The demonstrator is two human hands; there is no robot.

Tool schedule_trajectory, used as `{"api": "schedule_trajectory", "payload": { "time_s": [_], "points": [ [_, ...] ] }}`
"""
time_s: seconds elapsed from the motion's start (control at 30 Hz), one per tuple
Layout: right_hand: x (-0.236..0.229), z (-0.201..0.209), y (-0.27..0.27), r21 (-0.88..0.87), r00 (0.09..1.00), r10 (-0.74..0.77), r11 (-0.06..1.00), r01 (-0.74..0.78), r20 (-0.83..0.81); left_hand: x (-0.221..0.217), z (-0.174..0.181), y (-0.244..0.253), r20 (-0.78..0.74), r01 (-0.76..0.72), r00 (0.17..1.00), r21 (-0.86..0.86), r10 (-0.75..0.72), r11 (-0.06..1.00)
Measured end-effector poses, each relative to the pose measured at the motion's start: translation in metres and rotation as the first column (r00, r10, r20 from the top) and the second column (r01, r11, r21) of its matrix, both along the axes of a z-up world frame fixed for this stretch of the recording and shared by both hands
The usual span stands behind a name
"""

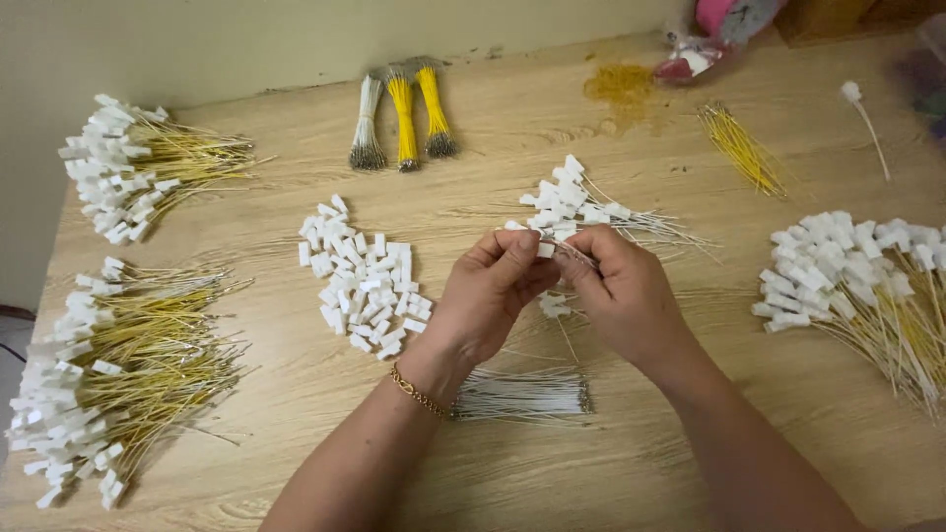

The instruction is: Assemble small white plastic connector housings onto silver-tipped electrical wires.

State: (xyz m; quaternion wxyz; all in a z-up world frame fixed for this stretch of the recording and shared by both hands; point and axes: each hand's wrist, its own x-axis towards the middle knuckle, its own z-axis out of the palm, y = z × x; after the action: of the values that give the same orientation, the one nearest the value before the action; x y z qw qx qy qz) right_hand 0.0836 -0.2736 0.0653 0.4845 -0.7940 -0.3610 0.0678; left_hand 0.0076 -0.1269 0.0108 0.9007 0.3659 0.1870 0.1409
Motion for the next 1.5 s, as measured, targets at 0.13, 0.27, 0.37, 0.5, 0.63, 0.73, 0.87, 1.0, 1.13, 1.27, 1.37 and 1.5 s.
{"api": "schedule_trajectory", "payload": {
  "time_s": [0.13,0.27,0.37,0.5,0.63,0.73,0.87,1.0,1.13,1.27,1.37,1.5],
  "points": [
    [0.004,-0.004,-0.002,-0.033,0.996,0.001,0.999,-0.004,-0.089,0.003,0.005,0.000,-0.035,0.004,0.999,0.005,-0.004,1.000],
    [0.008,0.012,-0.007,-0.048,0.996,0.001,0.999,-0.006,-0.086,0.018,0.002,0.010,-0.081,0.011,0.996,0.406,0.024,0.914],
    [0.020,0.018,-0.019,-0.038,0.998,-0.062,0.997,0.061,-0.029,0.026,-0.017,0.025,-0.166,0.093,0.985,0.751,0.051,0.653],
    [0.022,0.022,-0.032,-0.224,0.995,-0.101,0.970,0.099,0.004,0.032,-0.017,0.039,-0.310,0.273,0.941,0.932,0.133,0.237],
    [0.000,0.010,-0.018,-0.485,0.993,0.110,0.867,-0.112,-0.032,0.019,-0.010,0.047,-0.175,0.156,0.982,0.965,0.077,0.211],
    [0.002,-0.014,-0.010,-0.674,0.964,0.262,0.704,-0.221,-0.042,-0.008,0.014,0.059,-0.270,0.232,0.950,0.947,0.159,0.225],
    [0.020,-0.034,-0.011,-0.731,0.982,0.181,0.664,-0.156,-0.046,-0.058,0.035,0.076,-0.351,0.381,0.920,0.904,0.173,-0.195],
    [0.033,-0.040,-0.010,-0.648,0.991,0.121,0.759,-0.058,0.053,-0.092,0.012,0.075,-0.319,0.376,0.927,0.784,0.198,-0.495],
    [0.027,-0.029,-0.005,-0.552,0.976,0.121,0.834,-0.002,0.180,-0.093,-0.024,0.069,-0.251,0.338,0.940,0.766,0.230,-0.546],
    [-0.006,-0.008,0.004,-0.490,0.994,0.106,0.866,-0.102,-0.019,-0.089,-0.036,0.064,-0.139,0.262,0.958,0.775,0.249,-0.575],
    [-0.031,-0.012,0.014,-0.493,0.955,0.249,0.817,-0.297,-0.163,-0.087,-0.038,0.059,-0.096,0.223,0.966,0.779,0.241,-0.587],
    [-0.042,-0.039,0.032,-0.506,0.904,0.428,0.783,-0.362,0.016,-0.087,-0.041,0.052,-0.015,0.140,0.976,0.805,0.217,-0.576]
  ]
}}
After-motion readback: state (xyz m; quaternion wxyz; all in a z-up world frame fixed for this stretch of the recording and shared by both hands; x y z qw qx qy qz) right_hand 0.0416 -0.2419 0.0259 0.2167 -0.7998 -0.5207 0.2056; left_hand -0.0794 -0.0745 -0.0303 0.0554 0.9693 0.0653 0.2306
